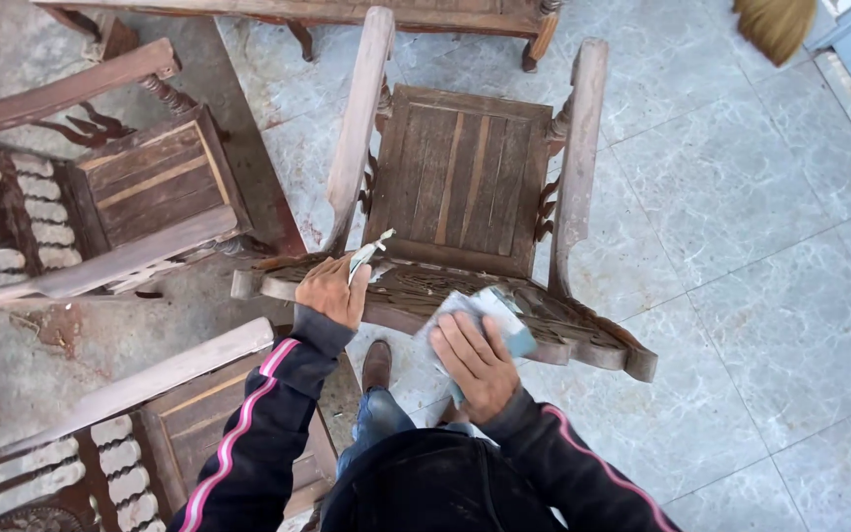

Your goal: Manually sand wooden chairs and furniture with sandpaper to smooth the surface.

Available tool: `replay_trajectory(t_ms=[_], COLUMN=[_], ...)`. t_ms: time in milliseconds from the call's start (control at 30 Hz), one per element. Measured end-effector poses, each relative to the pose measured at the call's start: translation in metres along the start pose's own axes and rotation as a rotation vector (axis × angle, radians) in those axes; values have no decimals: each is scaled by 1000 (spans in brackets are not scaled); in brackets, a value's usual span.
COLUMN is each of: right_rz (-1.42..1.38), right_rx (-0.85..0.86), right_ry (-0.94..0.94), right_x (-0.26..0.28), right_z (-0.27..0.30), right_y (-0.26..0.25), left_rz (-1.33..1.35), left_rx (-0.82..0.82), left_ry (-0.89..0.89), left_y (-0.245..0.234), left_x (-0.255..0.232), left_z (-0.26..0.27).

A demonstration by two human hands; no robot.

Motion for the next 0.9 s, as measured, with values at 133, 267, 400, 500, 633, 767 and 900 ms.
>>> replay_trajectory(t_ms=[133, 267, 400, 500, 633, 767, 900], right_rz=[-15, 145, 14, -21, 201, 141, -114], right_rx=[-8, 12, 9, -15, -5, -5, 20], right_ry=[-9, 8, -7, -22, -16, -32, -27], right_x=[-17, -30, -4, -14, -55, -30, -10], right_z=[24, 41, -14, -6, 45, 15, -30], right_y=[-10, -23, -4, 0, -25, -10, -10], left_rz=[-93, -98, -62, -109, -96, -126, -123], left_rx=[134, 43, 12, 73, -11, 17, -45], left_ry=[-181, -183, -138, -216, -179, -221, -226], left_y=[24, 22, 15, 29, 24, 30, 25], left_x=[25, 24, 17, 33, 28, 31, 31], left_z=[7, 3, 6, 9, 3, 9, 10])
Point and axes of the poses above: each hand's wrist, its own z-axis away from the middle knuckle, its own y-axis out of the palm, x = y × z, the point moved 7 cm from there along -z, towards the middle knuckle, and after that the axes turned 12 degrees about x, right-handed, at the moved point
